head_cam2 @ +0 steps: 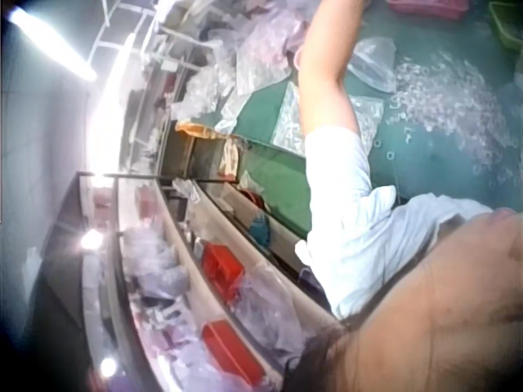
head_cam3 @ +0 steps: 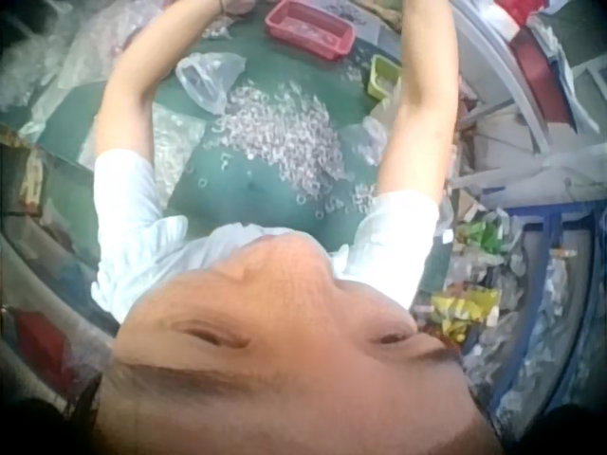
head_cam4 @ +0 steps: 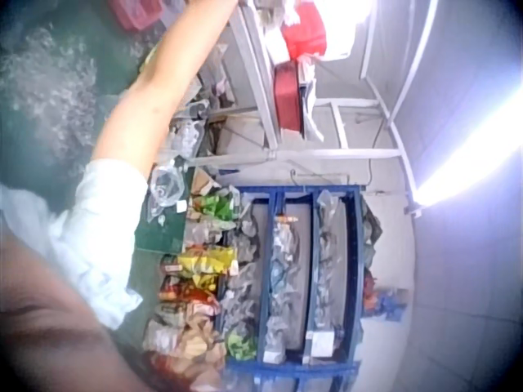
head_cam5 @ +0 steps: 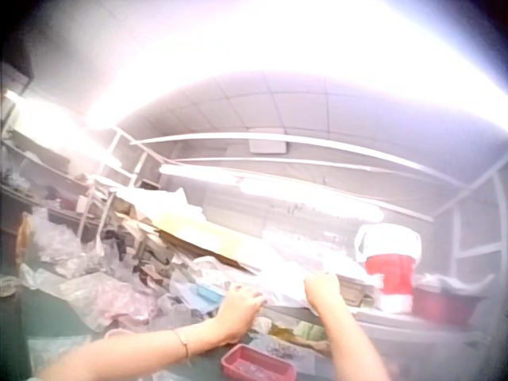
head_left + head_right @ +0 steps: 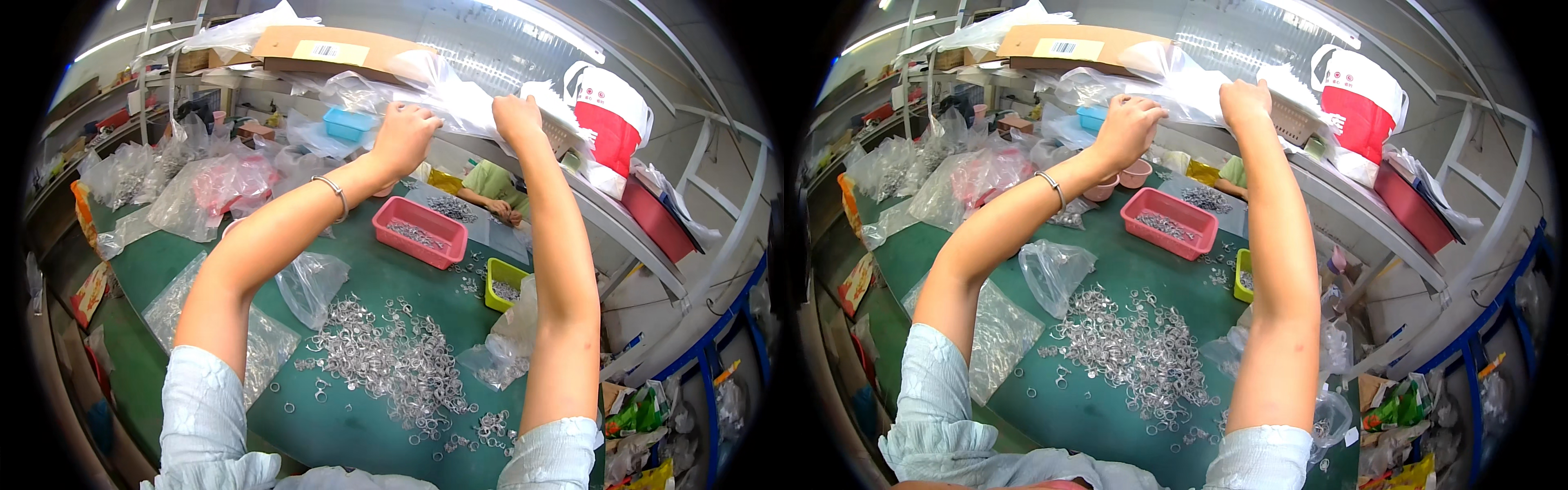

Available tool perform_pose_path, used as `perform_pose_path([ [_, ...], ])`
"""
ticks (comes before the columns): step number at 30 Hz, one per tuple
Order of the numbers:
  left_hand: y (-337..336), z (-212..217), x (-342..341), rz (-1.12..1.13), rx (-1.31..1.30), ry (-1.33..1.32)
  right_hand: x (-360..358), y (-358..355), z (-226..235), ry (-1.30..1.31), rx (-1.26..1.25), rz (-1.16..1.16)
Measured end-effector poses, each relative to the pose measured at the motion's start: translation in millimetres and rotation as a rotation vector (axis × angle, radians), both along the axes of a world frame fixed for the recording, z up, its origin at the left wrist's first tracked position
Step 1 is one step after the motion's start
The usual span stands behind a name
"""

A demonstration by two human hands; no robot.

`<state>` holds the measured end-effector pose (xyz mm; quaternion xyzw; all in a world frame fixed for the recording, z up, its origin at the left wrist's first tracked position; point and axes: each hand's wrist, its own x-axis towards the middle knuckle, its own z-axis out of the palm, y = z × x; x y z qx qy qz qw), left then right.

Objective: The person assembles small silver jewelry components by hand on a green workbench. They pick up individual rings and decorative pieces, link them together, and place the finished assemblies into a clear plastic bag.

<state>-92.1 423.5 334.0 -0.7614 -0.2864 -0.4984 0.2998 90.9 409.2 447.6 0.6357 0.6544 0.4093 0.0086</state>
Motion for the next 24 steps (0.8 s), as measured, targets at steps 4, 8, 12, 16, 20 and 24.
perform_pose_path([
  [4,2,0,-4,-0.059,-0.026,-0.089,0,-6,11,0.207,-0.072,0.139],
  [8,2,1,-2,-0.067,-0.074,-0.100,14,8,25,0.565,-0.096,0.411],
  [12,4,4,3,-0.135,-0.035,-0.196,12,19,19,0.503,0.078,0.505],
  [16,3,9,3,-0.083,-0.082,-0.103,8,14,31,0.668,0.548,0.538],
  [20,8,13,9,-0.010,-0.106,-0.075,14,-2,56,0.658,0.965,0.780],
  [24,8,21,9,0.021,-0.166,-0.075,20,-22,73,0.852,0.966,0.969],
])
